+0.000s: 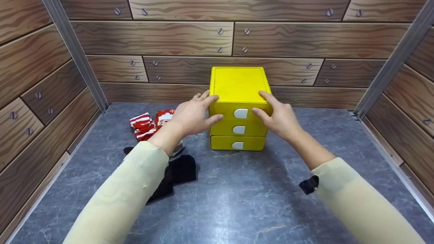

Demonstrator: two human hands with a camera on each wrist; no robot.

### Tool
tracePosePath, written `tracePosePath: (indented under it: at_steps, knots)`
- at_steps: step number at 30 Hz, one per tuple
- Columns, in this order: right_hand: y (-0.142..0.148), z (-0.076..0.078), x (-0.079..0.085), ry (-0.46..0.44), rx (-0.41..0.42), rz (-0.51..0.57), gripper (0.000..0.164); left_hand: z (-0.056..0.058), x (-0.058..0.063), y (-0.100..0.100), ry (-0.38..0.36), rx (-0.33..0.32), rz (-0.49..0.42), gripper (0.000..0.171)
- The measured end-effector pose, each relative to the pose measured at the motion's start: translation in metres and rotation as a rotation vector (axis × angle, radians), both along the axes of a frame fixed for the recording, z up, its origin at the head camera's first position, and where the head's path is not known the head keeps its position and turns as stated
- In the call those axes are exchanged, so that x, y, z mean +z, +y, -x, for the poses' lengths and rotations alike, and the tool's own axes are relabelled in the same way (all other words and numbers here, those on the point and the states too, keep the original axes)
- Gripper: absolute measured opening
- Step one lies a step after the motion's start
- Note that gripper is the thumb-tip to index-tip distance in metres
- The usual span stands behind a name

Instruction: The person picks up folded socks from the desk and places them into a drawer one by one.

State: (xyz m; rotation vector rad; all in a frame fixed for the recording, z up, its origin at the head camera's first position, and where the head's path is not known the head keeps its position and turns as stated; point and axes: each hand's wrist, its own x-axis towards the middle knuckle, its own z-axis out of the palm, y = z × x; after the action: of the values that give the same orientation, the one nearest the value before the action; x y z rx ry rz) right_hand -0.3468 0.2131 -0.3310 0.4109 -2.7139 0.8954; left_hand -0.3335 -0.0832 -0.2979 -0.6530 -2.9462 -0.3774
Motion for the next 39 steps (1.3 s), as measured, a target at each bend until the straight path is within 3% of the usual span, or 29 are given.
tracePosePath:
  at_steps: [5,9,14,19,25,33,39]
  knots:
    - [0.014,0.002,0.01,0.016,0.042,0.001,0.071,0.001,-0.004,0.004,0.004,-0.014,0.002,0.073]
    - [0.028,0.01,0.021,-0.023,0.063,0.097,0.071,0.001,-0.005,0.008,0.0,-0.018,0.004,0.073]
    - [0.042,0.028,0.034,-0.204,0.121,0.212,0.075,0.002,-0.006,0.01,0.002,-0.025,0.001,0.073]
    - [0.046,0.045,0.035,-0.366,0.187,0.234,0.076,0.003,-0.007,0.011,0.01,-0.028,0.003,0.073]
    - [0.046,0.053,0.034,-0.42,0.197,0.216,0.078,0.004,-0.008,0.01,0.027,-0.034,-0.002,0.071]
    - [0.036,0.058,0.038,-0.485,0.194,0.292,0.078,0.004,-0.006,0.005,0.05,-0.021,-0.013,0.07]
    - [0.031,0.055,0.042,-0.518,0.172,0.288,0.075,0.003,-0.006,0.006,0.045,-0.013,-0.013,0.071]
